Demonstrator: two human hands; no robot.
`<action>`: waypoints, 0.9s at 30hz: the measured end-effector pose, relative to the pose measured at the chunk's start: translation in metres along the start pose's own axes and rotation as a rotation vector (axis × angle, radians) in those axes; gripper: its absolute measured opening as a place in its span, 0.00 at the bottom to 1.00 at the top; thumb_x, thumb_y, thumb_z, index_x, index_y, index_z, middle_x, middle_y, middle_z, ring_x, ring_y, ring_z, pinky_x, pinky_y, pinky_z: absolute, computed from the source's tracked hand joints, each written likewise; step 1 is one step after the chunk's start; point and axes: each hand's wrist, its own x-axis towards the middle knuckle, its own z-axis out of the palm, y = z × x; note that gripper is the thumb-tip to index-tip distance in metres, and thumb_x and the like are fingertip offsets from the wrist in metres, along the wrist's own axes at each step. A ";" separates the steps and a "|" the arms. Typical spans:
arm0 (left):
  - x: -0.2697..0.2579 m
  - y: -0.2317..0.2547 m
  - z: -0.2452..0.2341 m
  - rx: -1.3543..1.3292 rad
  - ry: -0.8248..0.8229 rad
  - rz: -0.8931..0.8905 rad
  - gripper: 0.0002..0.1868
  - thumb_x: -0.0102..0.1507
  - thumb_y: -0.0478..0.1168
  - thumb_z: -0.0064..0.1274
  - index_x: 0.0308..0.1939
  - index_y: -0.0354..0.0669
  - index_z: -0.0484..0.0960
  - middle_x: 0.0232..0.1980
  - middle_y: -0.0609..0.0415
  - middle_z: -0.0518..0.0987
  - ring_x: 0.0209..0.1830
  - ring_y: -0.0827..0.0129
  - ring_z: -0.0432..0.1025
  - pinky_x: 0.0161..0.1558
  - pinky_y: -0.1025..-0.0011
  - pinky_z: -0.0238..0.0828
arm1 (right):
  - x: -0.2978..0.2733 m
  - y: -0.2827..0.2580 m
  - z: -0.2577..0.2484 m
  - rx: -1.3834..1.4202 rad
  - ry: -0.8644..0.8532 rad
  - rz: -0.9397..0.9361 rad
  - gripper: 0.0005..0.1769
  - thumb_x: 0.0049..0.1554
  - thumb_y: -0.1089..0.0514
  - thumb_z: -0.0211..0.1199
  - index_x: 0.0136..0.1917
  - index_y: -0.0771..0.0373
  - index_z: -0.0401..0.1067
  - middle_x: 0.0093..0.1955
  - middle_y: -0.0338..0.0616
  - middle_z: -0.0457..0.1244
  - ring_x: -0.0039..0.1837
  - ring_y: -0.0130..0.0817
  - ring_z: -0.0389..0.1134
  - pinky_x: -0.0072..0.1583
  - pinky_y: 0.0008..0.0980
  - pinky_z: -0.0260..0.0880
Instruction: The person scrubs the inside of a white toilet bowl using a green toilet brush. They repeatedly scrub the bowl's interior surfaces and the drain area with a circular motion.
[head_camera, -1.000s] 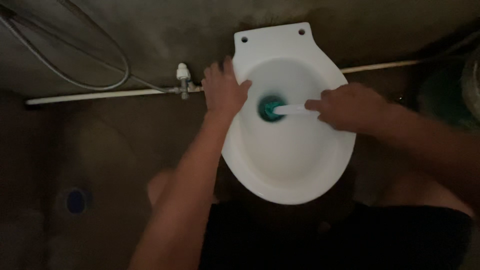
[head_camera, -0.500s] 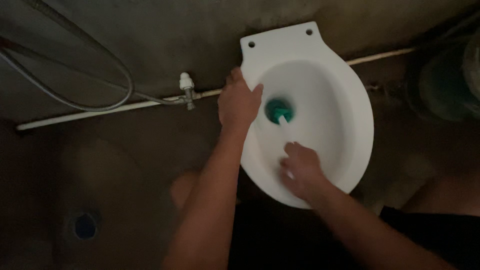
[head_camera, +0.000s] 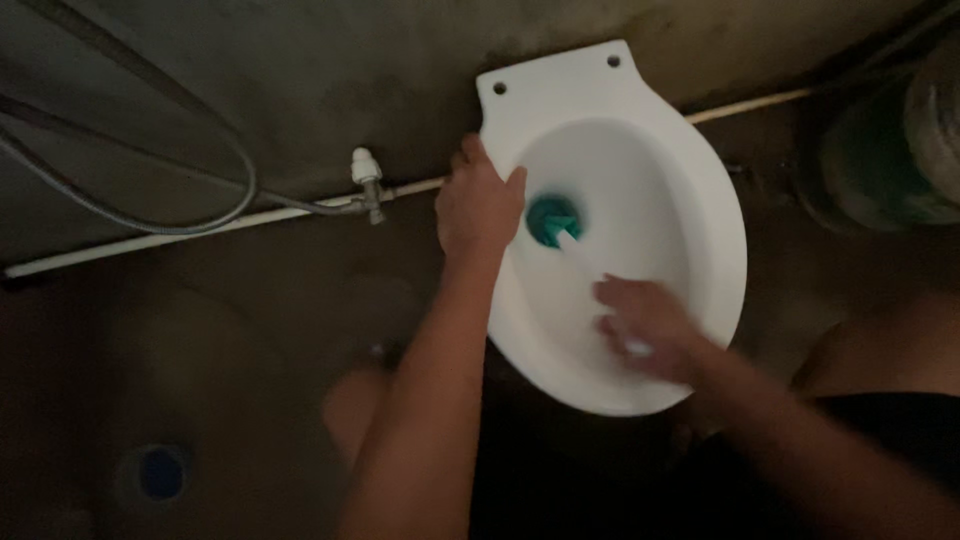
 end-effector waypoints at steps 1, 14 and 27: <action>0.001 -0.001 -0.003 0.021 0.036 0.017 0.41 0.66 0.56 0.54 0.71 0.32 0.57 0.64 0.35 0.71 0.55 0.44 0.75 0.50 0.55 0.78 | 0.002 -0.010 -0.023 -0.317 -0.041 -0.085 0.20 0.66 0.51 0.55 0.71 0.52 0.62 0.50 0.51 0.61 0.37 0.33 0.60 0.37 0.31 0.61; 0.004 0.000 -0.002 -0.040 0.007 -0.017 0.40 0.66 0.55 0.54 0.72 0.34 0.57 0.64 0.37 0.73 0.57 0.46 0.74 0.53 0.55 0.76 | -0.032 -0.028 0.078 1.094 0.197 0.201 0.16 0.63 0.53 0.62 0.60 0.62 0.64 0.40 0.44 0.61 0.38 0.29 0.64 0.35 0.20 0.66; 0.002 0.003 -0.001 -0.039 0.010 -0.030 0.40 0.65 0.55 0.55 0.71 0.33 0.60 0.63 0.36 0.74 0.55 0.46 0.76 0.50 0.57 0.79 | -0.009 -0.052 -0.038 -1.019 0.053 -0.119 0.39 0.67 0.50 0.53 0.85 0.45 0.40 0.79 0.50 0.48 0.71 0.43 0.60 0.69 0.44 0.68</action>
